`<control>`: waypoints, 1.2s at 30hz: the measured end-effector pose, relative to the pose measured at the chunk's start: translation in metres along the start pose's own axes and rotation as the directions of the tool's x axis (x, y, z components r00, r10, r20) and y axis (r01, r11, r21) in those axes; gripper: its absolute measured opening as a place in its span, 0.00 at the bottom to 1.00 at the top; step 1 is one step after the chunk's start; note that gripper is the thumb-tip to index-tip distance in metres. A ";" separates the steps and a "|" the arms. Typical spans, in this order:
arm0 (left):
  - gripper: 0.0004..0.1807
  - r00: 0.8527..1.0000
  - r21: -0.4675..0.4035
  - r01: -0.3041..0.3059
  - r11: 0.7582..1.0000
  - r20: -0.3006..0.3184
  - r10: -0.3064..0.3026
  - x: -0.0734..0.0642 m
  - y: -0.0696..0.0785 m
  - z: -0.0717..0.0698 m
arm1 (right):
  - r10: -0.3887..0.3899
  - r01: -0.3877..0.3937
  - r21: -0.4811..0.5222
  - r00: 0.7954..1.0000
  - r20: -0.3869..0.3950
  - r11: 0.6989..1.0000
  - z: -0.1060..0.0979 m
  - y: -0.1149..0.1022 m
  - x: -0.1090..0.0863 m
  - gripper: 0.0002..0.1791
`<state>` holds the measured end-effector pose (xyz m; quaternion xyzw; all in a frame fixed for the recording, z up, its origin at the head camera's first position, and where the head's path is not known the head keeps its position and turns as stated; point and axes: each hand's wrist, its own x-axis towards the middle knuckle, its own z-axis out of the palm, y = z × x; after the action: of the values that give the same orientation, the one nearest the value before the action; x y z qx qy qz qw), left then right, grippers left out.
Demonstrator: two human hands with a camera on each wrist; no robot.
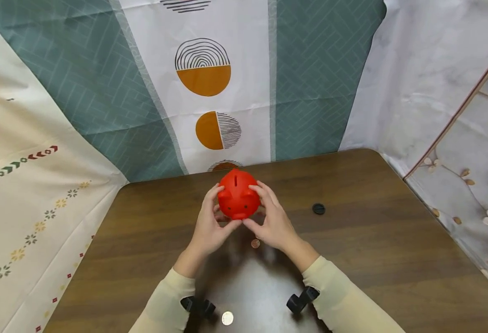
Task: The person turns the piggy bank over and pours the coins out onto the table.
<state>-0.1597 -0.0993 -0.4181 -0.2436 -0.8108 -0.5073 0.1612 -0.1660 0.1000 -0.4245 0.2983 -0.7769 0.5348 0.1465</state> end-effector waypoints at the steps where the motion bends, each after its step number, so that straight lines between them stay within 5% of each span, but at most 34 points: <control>1: 0.46 0.996 0.020 0.078 0.997 0.029 -0.079 0.001 -0.002 0.000 | 0.126 -0.128 0.040 0.990 0.055 0.991 -0.005 -0.006 0.002 0.44; 3: 0.47 0.974 0.066 0.210 0.975 0.077 -0.215 0.000 -0.007 0.000 | 0.332 -0.345 0.074 0.933 0.142 0.936 -0.009 -0.006 0.002 0.43; 5: 0.48 0.948 0.077 0.289 0.954 0.116 -0.296 -0.002 -0.011 0.002 | 0.435 -0.454 0.060 0.878 0.201 0.889 -0.012 -0.004 0.000 0.43; 7: 0.49 0.942 0.068 0.302 0.951 0.129 -0.309 -0.004 -0.014 0.003 | 0.452 -0.473 0.066 0.868 0.206 0.879 -0.010 0.006 -0.004 0.44; 10: 0.48 0.947 0.062 0.292 0.954 0.118 -0.298 -0.007 -0.014 0.004 | 0.430 -0.447 0.070 0.885 0.178 0.892 -0.007 0.012 -0.009 0.43; 12: 0.47 0.965 0.033 0.245 0.969 0.089 -0.247 -0.009 -0.012 0.005 | 0.339 -0.350 0.069 0.932 0.129 0.934 -0.005 0.012 -0.011 0.42; 14: 0.45 0.993 -0.027 0.111 0.993 0.028 -0.110 -0.011 -0.008 0.004 | 0.140 -0.142 0.036 0.989 0.057 0.989 -0.004 0.011 -0.012 0.42; 15: 0.44 1.000 -0.052 0.028 0.998 -0.007 -0.028 -0.011 -0.005 0.004 | 0.025 -0.025 0.010 1.000 0.017 1.000 -0.003 0.010 -0.011 0.42; 17: 0.44 0.991 -0.083 -0.121 0.989 -0.065 0.116 -0.008 0.001 0.003 | -0.146 0.144 -0.053 0.988 -0.051 0.988 -0.002 0.008 -0.008 0.45; 19: 0.43 0.981 -0.072 -0.178 0.981 -0.086 0.172 -0.005 0.004 0.002 | -0.186 0.182 -0.059 0.980 -0.068 0.981 -0.002 0.006 -0.004 0.46; 21: 0.44 0.995 -0.030 -0.082 0.996 -0.065 0.080 -0.003 0.004 0.001 | -0.062 0.062 -0.010 0.998 -0.028 0.998 -0.002 0.006 0.000 0.47; 23: 0.46 0.997 0.022 0.070 0.997 -0.020 -0.069 -0.002 0.001 0.000 | 0.122 -0.124 0.034 0.991 0.051 0.992 -0.004 0.007 0.001 0.45; 26: 0.47 0.966 0.105 0.247 0.963 0.050 -0.253 -0.005 -0.005 0.000 | 0.353 -0.367 0.054 0.919 0.174 0.928 -0.006 0.010 -0.003 0.44; 29: 0.48 0.952 0.137 0.282 0.950 0.082 -0.295 -0.006 -0.009 0.001 | 0.438 -0.458 0.050 0.873 0.212 0.888 -0.007 0.012 -0.006 0.43; 30: 0.48 0.957 0.134 0.267 0.954 0.080 -0.280 -0.006 -0.010 0.002 | 0.431 -0.449 0.057 0.880 0.200 0.891 -0.007 0.013 -0.007 0.43; 32: 0.46 0.977 0.077 0.202 0.976 0.054 -0.206 -0.006 -0.010 0.003 | 0.336 -0.345 0.055 0.932 0.134 0.937 -0.006 0.012 -0.009 0.42; 34: 0.43 0.998 -0.003 0.056 0.998 -0.001 -0.056 -0.006 -0.007 0.004 | 0.143 -0.145 0.053 0.989 0.041 0.988 -0.005 0.010 -0.009 0.41; 36: 0.42 0.992 -0.064 -0.111 0.992 -0.062 0.107 -0.005 -0.002 0.005 | -0.059 0.060 0.018 0.997 -0.048 0.998 -0.003 0.007 -0.008 0.42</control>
<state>-0.1570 -0.0970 -0.4245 -0.2779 -0.7737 -0.5315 0.2041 -0.1647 0.1067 -0.4331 0.3099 -0.7588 0.5446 0.1778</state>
